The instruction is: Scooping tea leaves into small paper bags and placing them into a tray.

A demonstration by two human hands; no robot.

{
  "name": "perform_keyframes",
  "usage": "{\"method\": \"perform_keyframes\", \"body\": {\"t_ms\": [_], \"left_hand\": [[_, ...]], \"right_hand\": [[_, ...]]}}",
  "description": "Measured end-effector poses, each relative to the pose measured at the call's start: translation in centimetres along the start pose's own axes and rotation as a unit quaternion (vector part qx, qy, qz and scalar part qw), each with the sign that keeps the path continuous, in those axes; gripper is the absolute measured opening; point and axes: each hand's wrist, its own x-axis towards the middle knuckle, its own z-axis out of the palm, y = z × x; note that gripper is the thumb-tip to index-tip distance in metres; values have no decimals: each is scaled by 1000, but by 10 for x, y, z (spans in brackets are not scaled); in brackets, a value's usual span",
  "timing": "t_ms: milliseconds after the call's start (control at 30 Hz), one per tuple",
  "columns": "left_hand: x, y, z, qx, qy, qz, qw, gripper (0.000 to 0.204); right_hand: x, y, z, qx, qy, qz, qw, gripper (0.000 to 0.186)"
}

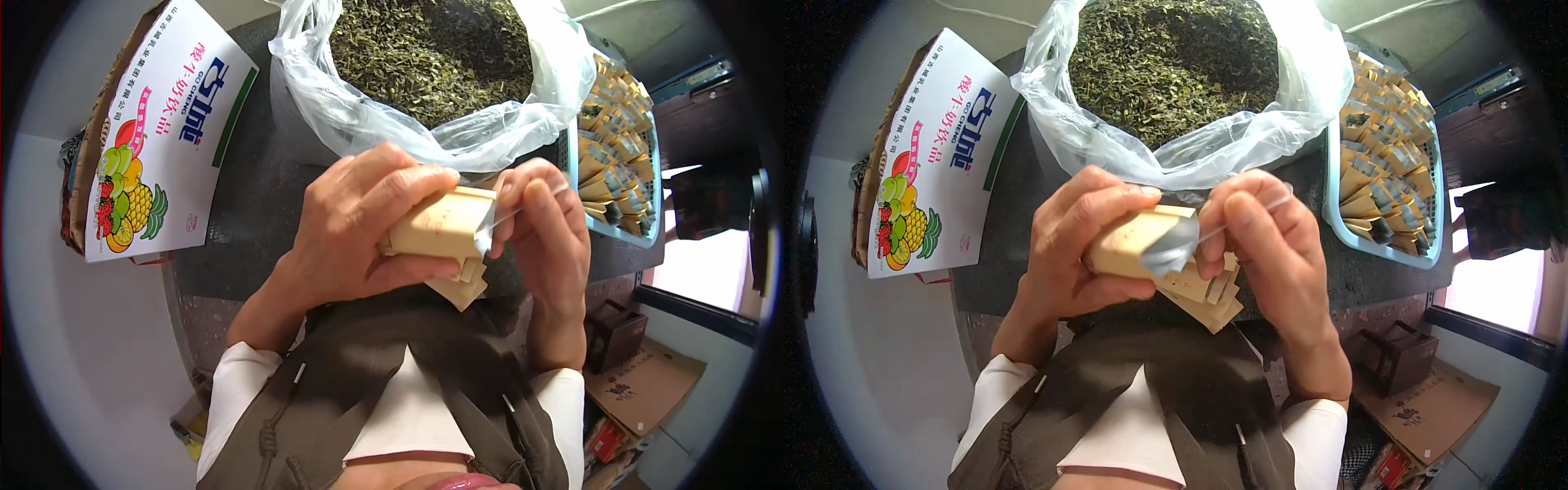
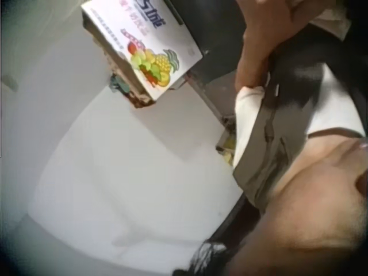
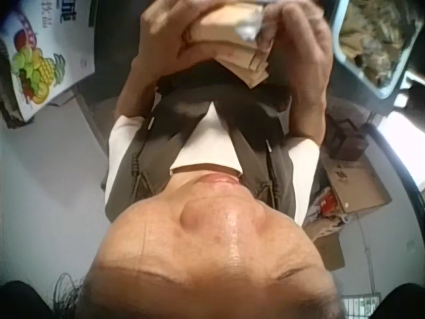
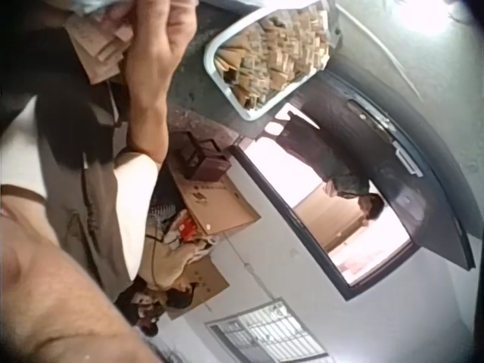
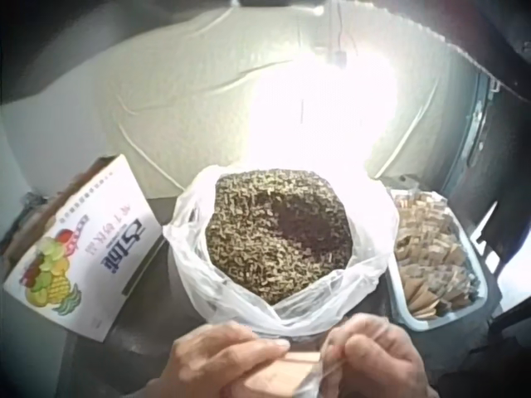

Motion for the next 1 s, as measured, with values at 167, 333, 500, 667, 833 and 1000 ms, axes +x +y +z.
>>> {"method": "perform_keyframes", "body": {"t_ms": [167,333,500,667,833,1000], "left_hand": [[22,-8,-1,-32,27,9,999,57],[46,-12,1,-23,41,-12,999,49],[61,-39,19,-84,53,-50,994,47],[73,-43,22,-137,143,-144,970,46],[72,-52,25,-225,162,-180,944,46],[77,-67,29,-175,195,-125,957,38]], "right_hand": [[8,-16,6,-16,46,-2,999,26],[23,-39,15,-333,55,-153,929,14],[61,-59,3,-407,24,-151,900,19],[94,-69,-8,-311,46,-47,948,28],[111,-59,-20,-191,25,24,981,28],[117,-62,-12,-275,48,25,960,27]]}}
